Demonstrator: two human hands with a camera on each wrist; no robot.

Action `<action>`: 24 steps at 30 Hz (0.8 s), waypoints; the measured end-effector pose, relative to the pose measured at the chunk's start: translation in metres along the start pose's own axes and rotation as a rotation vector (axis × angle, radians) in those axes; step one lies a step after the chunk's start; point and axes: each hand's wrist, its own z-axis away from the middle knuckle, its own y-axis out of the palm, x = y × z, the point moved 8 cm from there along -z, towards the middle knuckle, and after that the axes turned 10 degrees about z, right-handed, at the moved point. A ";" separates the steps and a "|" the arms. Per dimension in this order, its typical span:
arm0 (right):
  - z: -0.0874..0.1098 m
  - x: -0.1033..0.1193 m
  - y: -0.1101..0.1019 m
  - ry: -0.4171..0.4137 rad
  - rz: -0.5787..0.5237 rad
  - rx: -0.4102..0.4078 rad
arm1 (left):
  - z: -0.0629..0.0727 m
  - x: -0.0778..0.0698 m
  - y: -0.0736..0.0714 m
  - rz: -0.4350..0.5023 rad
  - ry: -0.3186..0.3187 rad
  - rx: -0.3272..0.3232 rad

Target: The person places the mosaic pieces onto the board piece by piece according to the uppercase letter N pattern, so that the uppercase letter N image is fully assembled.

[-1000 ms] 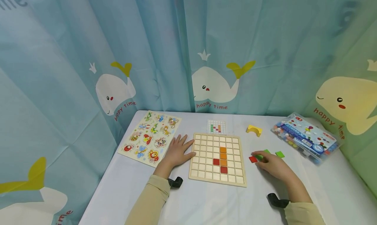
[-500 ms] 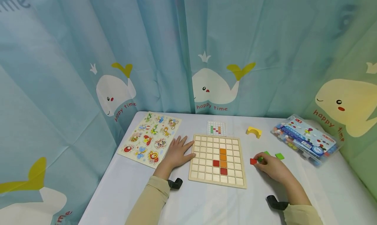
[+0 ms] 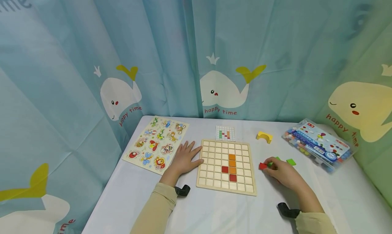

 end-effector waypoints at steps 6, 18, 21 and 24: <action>-0.002 0.015 -0.005 -0.034 -0.008 -0.002 | 0.000 0.001 0.000 0.005 0.003 -0.005; -0.012 0.051 -0.013 -0.111 0.001 -0.025 | 0.000 0.000 -0.001 -0.004 -0.003 -0.006; -0.015 0.061 -0.012 -0.123 0.005 -0.019 | 0.000 -0.001 -0.002 -0.003 -0.002 -0.005; -0.019 0.071 -0.010 -0.137 0.006 -0.018 | 0.001 -0.003 -0.003 0.001 0.002 -0.004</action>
